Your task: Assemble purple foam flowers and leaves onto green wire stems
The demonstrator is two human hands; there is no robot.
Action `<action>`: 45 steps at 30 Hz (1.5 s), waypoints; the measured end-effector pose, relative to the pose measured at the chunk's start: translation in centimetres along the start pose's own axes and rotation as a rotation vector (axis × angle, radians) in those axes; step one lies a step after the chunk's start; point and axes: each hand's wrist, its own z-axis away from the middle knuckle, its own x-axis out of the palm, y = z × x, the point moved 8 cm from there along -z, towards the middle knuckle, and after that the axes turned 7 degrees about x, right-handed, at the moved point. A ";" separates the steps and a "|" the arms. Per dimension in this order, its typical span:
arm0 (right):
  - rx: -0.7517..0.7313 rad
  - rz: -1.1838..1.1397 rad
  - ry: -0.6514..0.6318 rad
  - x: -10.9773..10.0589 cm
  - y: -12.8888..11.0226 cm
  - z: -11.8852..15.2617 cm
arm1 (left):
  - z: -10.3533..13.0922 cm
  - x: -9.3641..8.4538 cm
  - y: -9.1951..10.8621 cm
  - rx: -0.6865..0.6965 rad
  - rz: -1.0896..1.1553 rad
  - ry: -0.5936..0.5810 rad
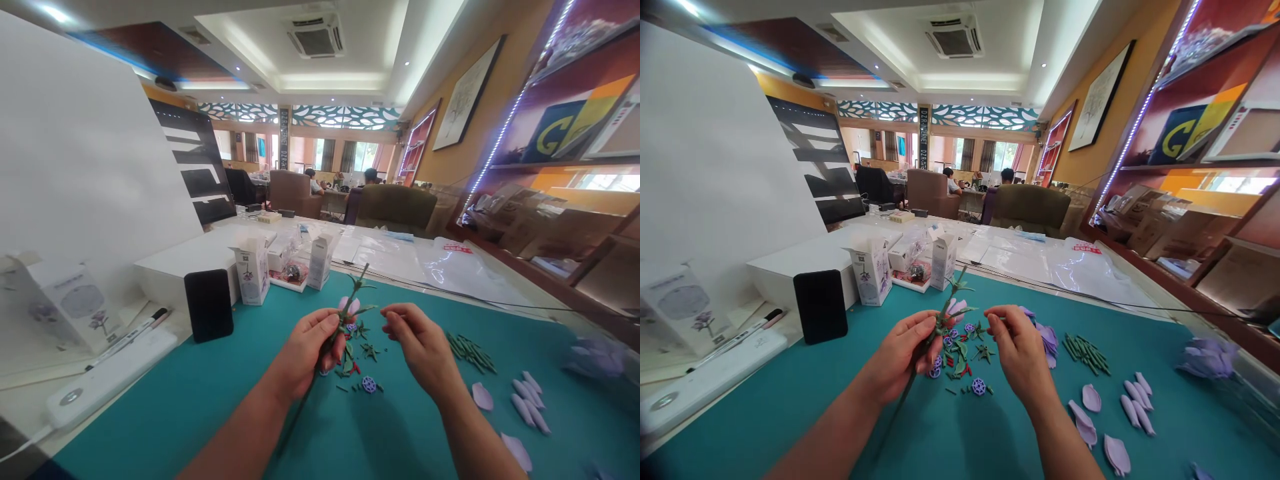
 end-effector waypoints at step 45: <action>0.159 -0.668 -0.149 3.9 -0.6 1.4 | 1.0 -0.7 2.6 0.519 -0.923 0.227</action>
